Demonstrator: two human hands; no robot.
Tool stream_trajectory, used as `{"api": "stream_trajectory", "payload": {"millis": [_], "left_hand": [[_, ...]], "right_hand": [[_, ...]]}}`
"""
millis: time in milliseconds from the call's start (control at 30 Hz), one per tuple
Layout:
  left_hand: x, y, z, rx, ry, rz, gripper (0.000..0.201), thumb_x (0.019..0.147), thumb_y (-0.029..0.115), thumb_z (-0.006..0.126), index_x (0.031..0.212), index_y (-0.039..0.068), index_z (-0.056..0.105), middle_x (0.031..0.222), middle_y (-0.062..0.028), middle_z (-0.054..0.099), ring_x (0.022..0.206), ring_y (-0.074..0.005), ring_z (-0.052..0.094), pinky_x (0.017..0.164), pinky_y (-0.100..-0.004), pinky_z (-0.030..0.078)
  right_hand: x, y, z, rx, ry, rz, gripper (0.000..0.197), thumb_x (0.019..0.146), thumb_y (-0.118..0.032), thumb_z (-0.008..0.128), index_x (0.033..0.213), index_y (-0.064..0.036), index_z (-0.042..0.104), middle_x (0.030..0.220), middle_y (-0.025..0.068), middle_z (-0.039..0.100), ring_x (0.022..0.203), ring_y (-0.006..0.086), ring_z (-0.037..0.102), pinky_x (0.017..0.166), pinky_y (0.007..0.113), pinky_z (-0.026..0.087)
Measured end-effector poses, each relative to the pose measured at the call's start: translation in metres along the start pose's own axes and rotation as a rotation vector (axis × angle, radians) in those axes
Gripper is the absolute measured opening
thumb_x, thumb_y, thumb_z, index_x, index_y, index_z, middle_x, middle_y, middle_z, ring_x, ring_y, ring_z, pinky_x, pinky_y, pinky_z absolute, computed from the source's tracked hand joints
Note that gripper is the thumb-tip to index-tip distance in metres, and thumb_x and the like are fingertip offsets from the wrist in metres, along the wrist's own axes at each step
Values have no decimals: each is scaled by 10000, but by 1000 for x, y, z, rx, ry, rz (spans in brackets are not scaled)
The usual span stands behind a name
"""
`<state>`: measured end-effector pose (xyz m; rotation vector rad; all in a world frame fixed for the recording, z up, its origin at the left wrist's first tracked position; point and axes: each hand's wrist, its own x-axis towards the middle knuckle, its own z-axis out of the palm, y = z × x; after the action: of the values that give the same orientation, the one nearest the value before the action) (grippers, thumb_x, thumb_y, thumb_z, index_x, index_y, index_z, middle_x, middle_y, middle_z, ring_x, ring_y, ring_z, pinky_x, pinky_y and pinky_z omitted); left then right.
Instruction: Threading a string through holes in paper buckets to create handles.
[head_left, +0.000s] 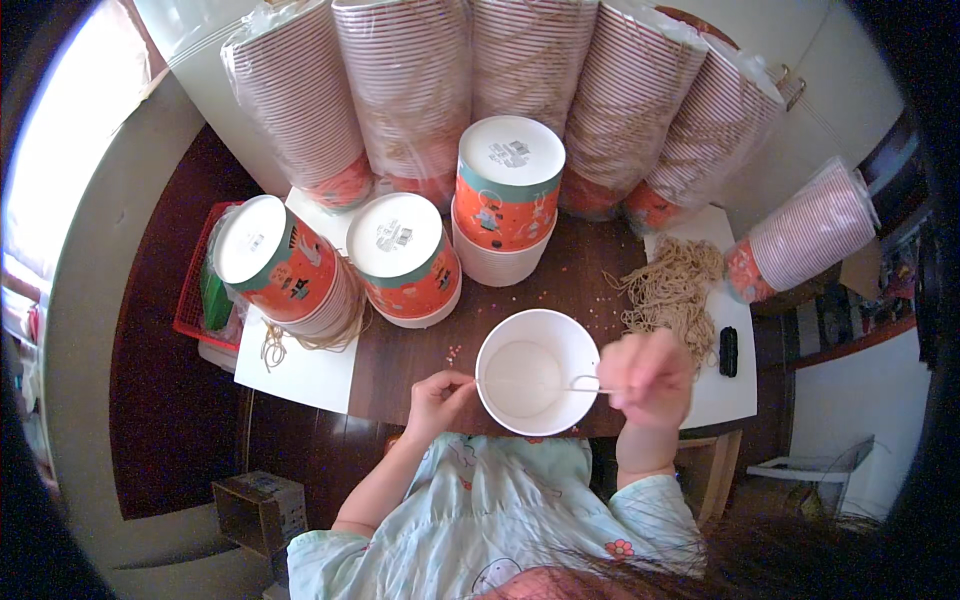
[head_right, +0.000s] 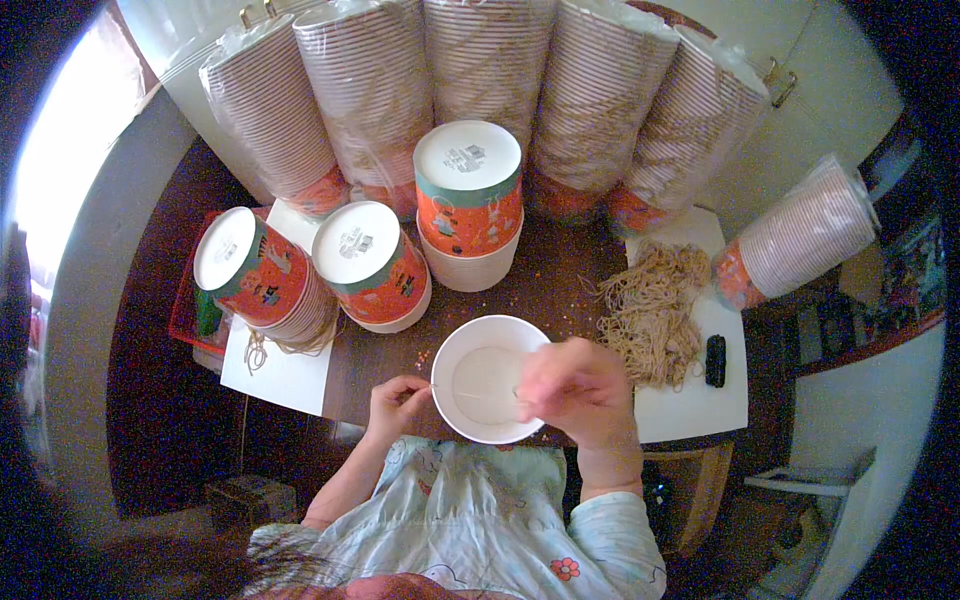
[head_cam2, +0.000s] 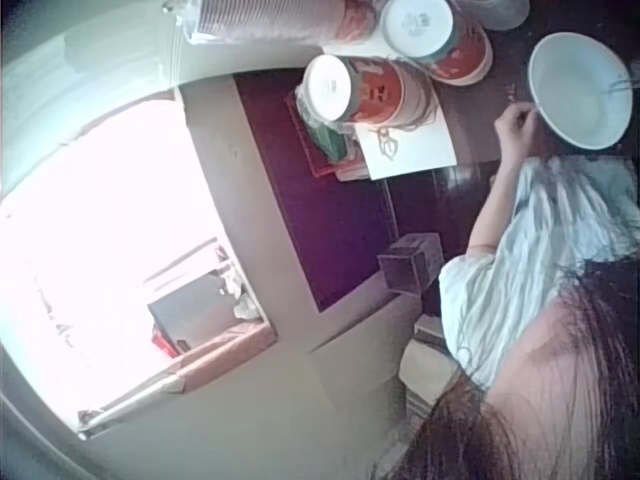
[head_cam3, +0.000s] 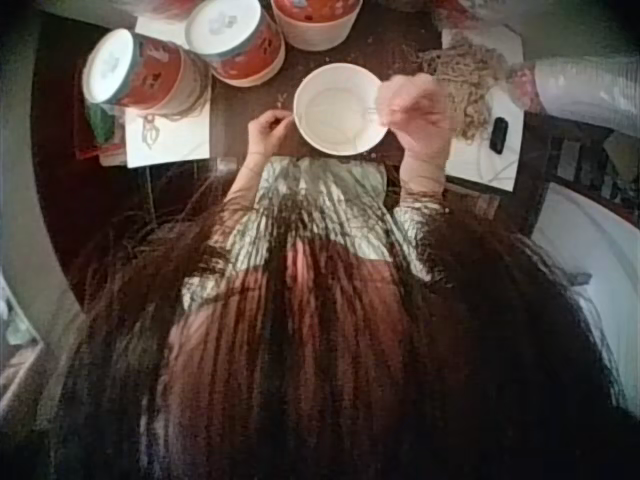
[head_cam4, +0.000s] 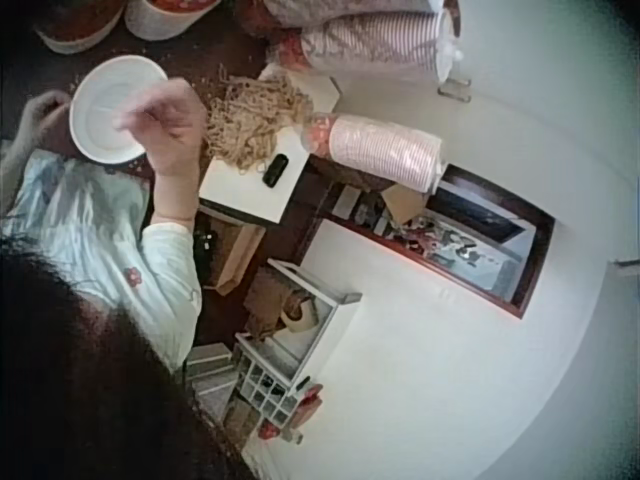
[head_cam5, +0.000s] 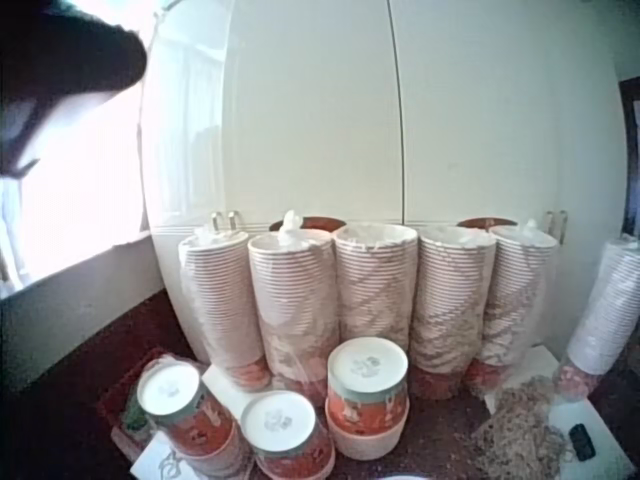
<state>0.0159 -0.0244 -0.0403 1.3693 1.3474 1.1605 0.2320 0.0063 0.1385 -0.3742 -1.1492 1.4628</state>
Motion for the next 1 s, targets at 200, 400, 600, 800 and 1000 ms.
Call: {"api": "stream_trajectory", "payload": {"millis": [200,400,600,800,1000], "left_hand": [[-24,19,11,78,-290,64,87,739,81,645,792,14,627,792,-92,623,637,-160,590,559,-267,474],[-7,51,-1,183,-597,308,130,721,138,635,813,46,630,801,-102,618,702,-250,595,627,-333,481],[74,82,37,389,-394,547,161,718,149,616,848,57,592,776,-102,564,751,-278,543,675,-369,457],[117,69,101,530,-548,653,285,715,227,612,947,64,594,885,-131,589,852,-292,556,734,-380,466],[118,57,99,661,-520,361,198,759,237,561,854,67,595,696,-166,600,646,-336,592,597,-427,480]], "right_hand": [[-12,-25,-39,331,-339,-246,78,769,0,577,757,-60,529,762,87,571,556,156,538,447,246,442],[-38,-21,-51,160,-79,-395,152,708,30,635,753,-47,512,714,90,540,458,131,463,361,228,369],[-44,-17,-53,-316,162,-384,297,742,-238,668,626,-29,492,627,50,479,491,122,429,385,236,316],[-39,-10,-48,-618,262,-75,214,814,-204,580,722,-13,550,918,104,514,860,182,532,756,296,410],[-35,-1,-61,-845,139,3,90,784,-95,604,763,-8,593,669,34,510,610,95,467,525,202,352]]}}
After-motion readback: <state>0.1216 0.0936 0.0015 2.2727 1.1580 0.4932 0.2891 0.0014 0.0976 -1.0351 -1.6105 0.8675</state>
